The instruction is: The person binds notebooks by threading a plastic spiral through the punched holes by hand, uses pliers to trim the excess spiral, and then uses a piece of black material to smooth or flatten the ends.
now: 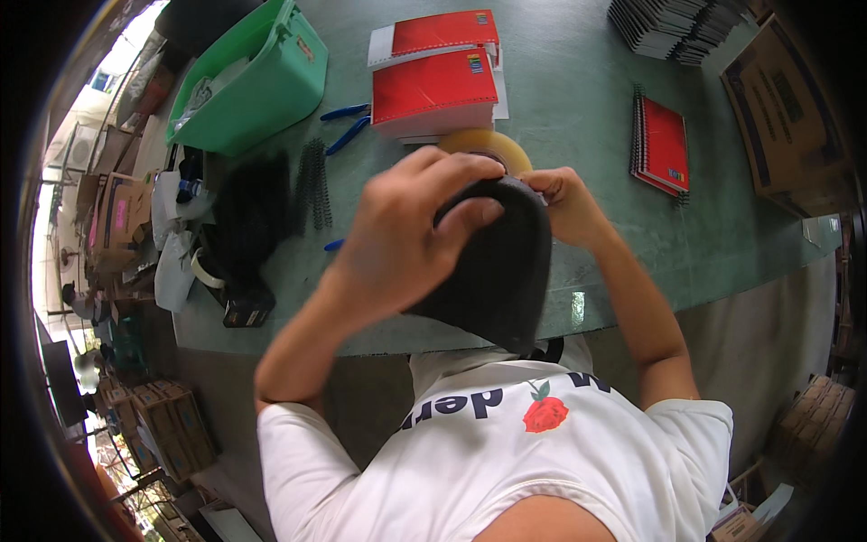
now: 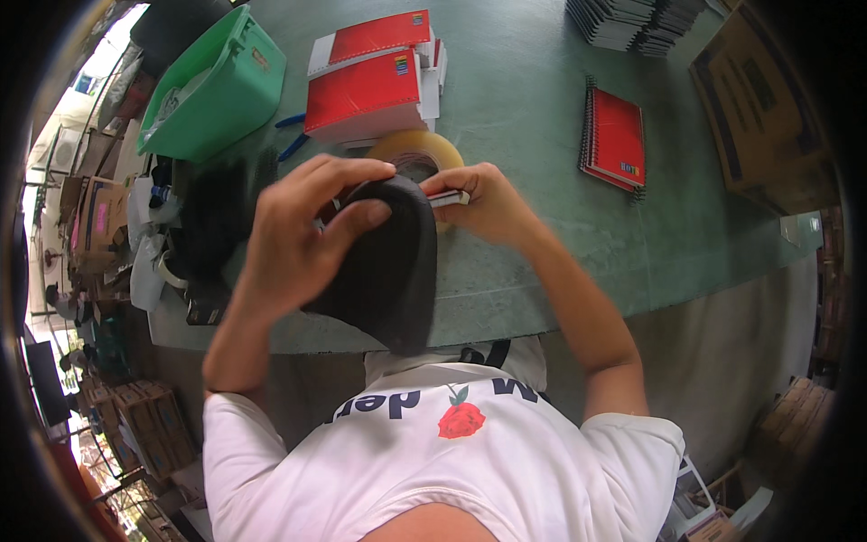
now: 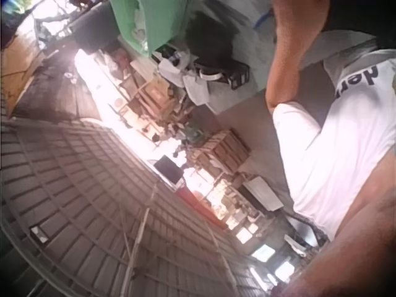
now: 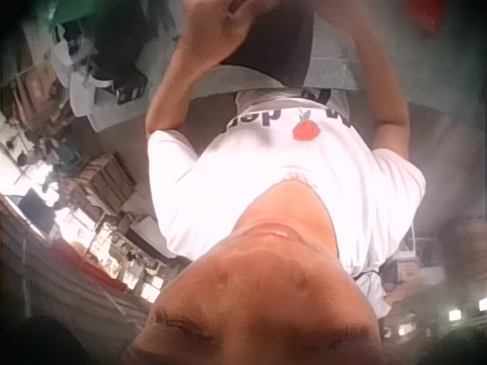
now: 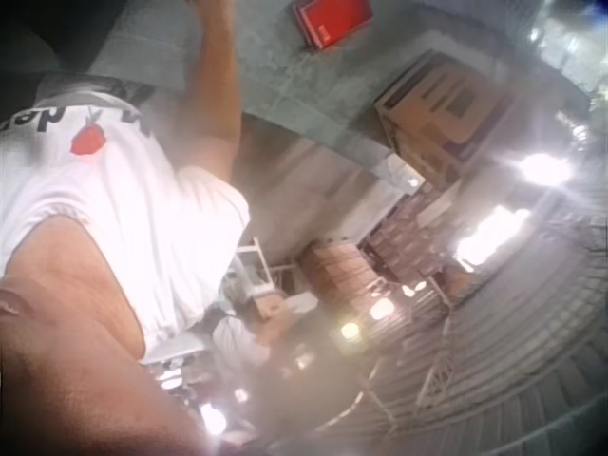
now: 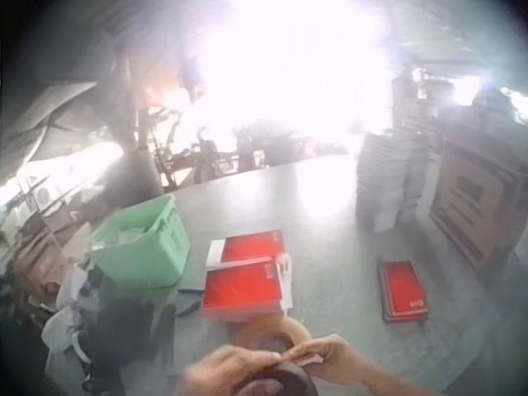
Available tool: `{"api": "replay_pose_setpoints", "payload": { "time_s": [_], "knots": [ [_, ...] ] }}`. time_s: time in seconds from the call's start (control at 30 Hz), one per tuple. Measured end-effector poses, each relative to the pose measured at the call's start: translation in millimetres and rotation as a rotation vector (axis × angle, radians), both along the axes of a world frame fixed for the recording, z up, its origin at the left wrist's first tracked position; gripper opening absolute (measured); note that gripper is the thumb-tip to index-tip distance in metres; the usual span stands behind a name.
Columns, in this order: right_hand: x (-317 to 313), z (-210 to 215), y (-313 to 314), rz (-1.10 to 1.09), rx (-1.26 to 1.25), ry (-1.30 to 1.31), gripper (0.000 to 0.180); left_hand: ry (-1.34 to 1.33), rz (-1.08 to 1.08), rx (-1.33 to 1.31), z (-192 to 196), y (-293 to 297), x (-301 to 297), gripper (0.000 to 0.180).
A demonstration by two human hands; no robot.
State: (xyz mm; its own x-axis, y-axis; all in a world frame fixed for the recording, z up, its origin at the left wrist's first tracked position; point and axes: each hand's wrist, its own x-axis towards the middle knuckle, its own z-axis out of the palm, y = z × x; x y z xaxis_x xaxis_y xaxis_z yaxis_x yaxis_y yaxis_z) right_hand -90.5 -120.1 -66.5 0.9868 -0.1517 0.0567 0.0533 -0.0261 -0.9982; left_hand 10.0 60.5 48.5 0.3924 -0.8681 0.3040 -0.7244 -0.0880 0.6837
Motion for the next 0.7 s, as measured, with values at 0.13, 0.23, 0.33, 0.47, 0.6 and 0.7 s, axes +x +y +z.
{"api": "replay_pose_setpoints", "payload": {
  "time_s": [0.13, 0.23, 0.33, 0.47, 0.6, 0.7],
  "knots": [
    [-1.0, 1.8, 7.9, 0.09, -0.226, -0.139, 0.025, 0.052, -0.011, 0.471, -26.5, -5.7, 50.3, 0.024],
    [-4.4, -6.9, 14.5, 0.047, -0.353, -0.268, 0.025, 0.129, 0.093, 0.531, -40.0, 1.5, 77.4, 0.024],
    [-6.2, -11.9, 12.2, 0.016, -0.296, -0.24, 0.027, 0.274, -0.085, 0.48, -21.2, -8.7, 36.7, 0.023],
    [-6.7, -10.4, 13.5, 0.038, -0.432, -0.286, 0.031, 0.127, 0.131, 0.666, -48.6, -9.0, 68.6, 0.019],
    [-4.3, -8.8, 11.5, 0.018, -0.371, -0.301, 0.035, 0.131, -0.131, 0.526, -27.3, -9.7, 33.3, 0.02],
    [-3.7, -12.1, 14.5, 0.022, -0.509, -0.334, 0.034, -0.171, 0.134, 0.419, -51.3, -0.5, 61.0, 0.022]
  ]
}}
